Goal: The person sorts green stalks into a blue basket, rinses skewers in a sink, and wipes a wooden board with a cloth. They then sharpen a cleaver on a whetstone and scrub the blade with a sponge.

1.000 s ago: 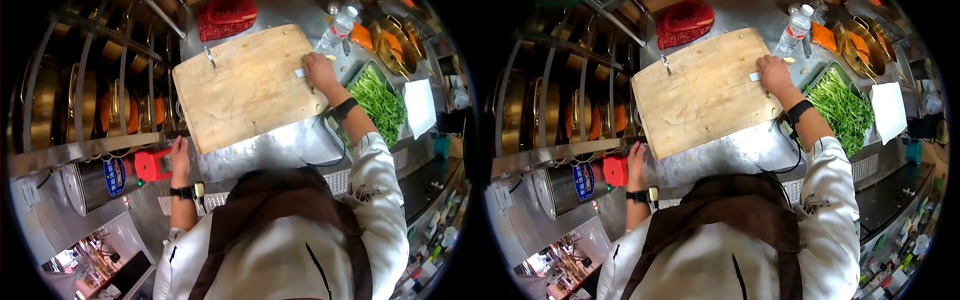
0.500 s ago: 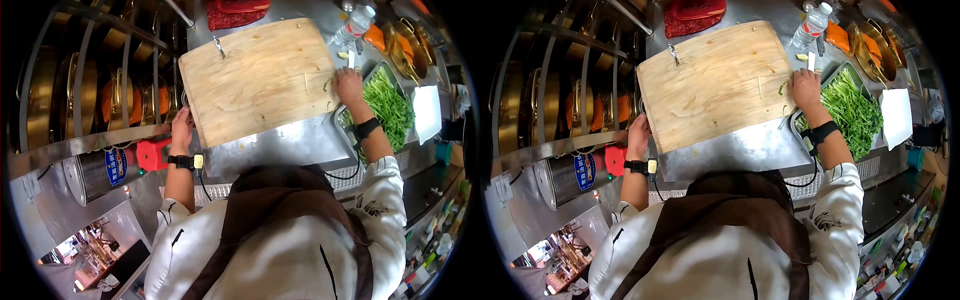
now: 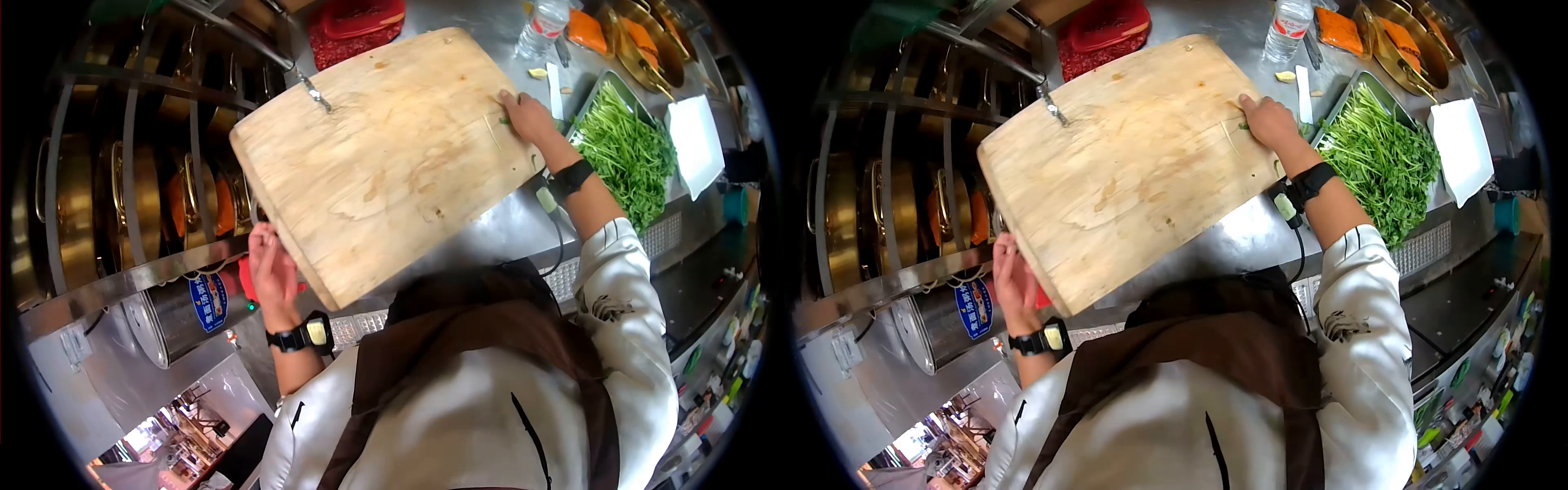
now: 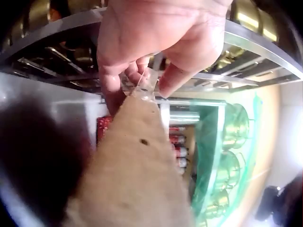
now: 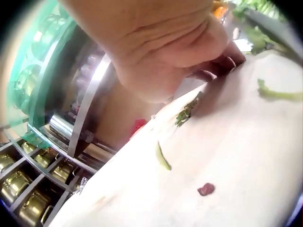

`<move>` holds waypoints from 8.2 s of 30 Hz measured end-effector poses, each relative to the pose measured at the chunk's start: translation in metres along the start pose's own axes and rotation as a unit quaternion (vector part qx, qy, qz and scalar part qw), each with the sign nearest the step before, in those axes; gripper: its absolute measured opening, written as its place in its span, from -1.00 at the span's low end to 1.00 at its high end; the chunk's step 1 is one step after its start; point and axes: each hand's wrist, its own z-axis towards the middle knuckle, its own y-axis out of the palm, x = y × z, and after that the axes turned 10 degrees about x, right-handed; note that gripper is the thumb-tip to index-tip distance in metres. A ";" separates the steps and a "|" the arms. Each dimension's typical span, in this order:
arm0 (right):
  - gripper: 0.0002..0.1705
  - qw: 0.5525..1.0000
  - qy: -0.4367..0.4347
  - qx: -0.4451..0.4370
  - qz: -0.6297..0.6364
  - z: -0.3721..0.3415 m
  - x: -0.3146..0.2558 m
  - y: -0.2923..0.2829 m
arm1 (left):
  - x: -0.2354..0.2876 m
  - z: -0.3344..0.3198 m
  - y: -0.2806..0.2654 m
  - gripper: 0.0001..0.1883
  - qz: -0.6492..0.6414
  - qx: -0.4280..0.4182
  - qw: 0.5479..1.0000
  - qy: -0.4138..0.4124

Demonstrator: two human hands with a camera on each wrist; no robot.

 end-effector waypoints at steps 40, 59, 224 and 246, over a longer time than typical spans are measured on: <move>-0.36 0.796 -0.476 -0.001 0.374 -0.173 -0.016 -0.034 | 0.123 -0.092 0.168 -0.48 0.121 0.219 0.962 0.108; -0.22 0.695 -0.470 0.217 0.499 -0.215 -0.080 -0.024 | 0.206 -0.123 0.233 -0.63 0.560 0.019 0.640 0.526; -0.40 0.667 0.337 0.597 -0.293 -0.447 0.520 -0.072 | -0.555 -0.262 0.723 -0.55 0.051 -0.730 0.531 -0.427; -0.21 0.237 0.758 0.586 -0.160 -0.451 0.685 -0.051 | -0.802 -0.515 1.039 -0.44 0.294 -0.872 0.310 -0.240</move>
